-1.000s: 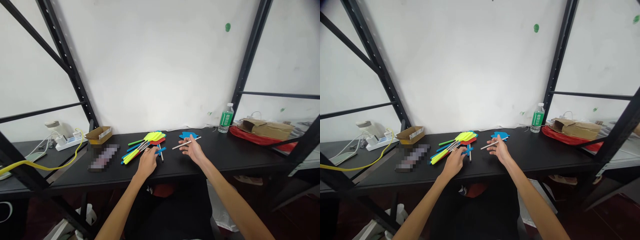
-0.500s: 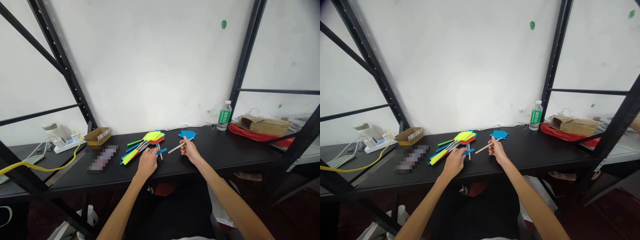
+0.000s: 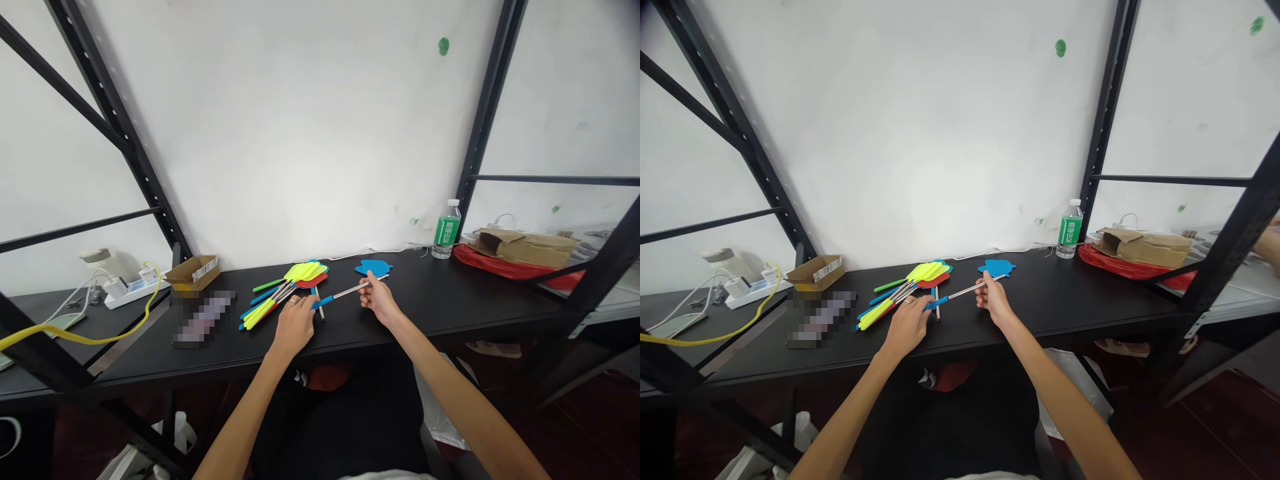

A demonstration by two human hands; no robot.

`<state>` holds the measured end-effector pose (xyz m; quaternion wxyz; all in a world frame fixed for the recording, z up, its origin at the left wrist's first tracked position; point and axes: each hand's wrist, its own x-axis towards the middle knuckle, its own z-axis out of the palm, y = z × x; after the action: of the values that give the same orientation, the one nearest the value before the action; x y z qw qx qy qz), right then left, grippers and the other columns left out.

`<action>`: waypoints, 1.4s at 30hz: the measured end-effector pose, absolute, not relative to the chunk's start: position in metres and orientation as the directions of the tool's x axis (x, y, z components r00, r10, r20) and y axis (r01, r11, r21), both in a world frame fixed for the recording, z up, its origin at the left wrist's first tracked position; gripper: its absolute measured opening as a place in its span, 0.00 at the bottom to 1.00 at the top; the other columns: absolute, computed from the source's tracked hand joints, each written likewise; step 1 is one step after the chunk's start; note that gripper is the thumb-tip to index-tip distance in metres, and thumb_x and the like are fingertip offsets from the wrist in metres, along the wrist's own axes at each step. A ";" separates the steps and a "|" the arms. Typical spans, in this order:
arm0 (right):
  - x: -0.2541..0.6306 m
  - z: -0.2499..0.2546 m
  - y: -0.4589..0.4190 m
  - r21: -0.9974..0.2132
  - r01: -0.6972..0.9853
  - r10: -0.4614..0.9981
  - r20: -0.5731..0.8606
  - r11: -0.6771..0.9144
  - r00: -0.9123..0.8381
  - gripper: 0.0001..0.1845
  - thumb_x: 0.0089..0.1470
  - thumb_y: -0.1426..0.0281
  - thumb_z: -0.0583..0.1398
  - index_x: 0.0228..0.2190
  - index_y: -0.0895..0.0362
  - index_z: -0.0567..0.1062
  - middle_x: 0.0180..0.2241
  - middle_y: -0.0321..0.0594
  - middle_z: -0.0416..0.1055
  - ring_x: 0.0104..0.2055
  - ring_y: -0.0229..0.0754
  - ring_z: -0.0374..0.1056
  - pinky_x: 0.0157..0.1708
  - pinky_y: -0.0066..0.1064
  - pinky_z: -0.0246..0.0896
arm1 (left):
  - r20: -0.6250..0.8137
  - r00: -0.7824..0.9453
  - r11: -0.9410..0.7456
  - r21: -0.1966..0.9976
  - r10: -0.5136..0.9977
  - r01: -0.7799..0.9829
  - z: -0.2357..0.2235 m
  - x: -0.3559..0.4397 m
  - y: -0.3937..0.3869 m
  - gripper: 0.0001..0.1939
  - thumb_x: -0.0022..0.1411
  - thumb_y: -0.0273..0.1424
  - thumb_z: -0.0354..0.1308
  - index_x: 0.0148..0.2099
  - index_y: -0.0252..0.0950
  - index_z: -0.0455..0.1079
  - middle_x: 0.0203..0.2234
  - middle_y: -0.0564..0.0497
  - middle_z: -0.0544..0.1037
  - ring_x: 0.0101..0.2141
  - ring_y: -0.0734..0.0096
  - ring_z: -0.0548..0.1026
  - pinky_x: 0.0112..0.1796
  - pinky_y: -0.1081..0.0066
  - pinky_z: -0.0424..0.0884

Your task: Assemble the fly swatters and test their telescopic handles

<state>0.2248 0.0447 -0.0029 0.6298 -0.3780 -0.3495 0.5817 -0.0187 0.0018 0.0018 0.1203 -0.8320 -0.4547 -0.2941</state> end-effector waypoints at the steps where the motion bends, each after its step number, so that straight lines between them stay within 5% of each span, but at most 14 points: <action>1: 0.225 -0.003 0.044 -0.882 -0.469 0.997 0.001 0.039 0.081 0.25 0.50 0.47 0.63 0.28 0.56 0.70 0.19 0.31 0.63 0.16 0.32 0.55 0.16 0.26 0.54 | 0.599 0.414 -0.559 0.069 0.685 0.826 0.002 -0.019 0.002 0.16 0.64 0.22 0.51 0.52 0.41 0.68 0.37 0.48 0.77 0.41 0.59 0.71 0.42 0.63 0.67; 42: 0.223 -0.005 0.043 -0.912 -0.402 0.994 0.043 0.081 0.102 0.23 0.50 0.48 0.62 0.26 0.56 0.70 0.18 0.31 0.63 0.16 0.32 0.57 0.16 0.27 0.56 | 0.629 0.432 -0.591 0.056 0.647 0.804 0.001 -0.019 0.002 0.19 0.68 0.25 0.47 0.55 0.40 0.73 0.39 0.47 0.77 0.41 0.60 0.70 0.45 0.60 0.68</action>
<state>0.2229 0.0426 -0.0048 0.6307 -0.3916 -0.3775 0.5535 -0.0193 0.0025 0.0008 0.1272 -0.8364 -0.4338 -0.3099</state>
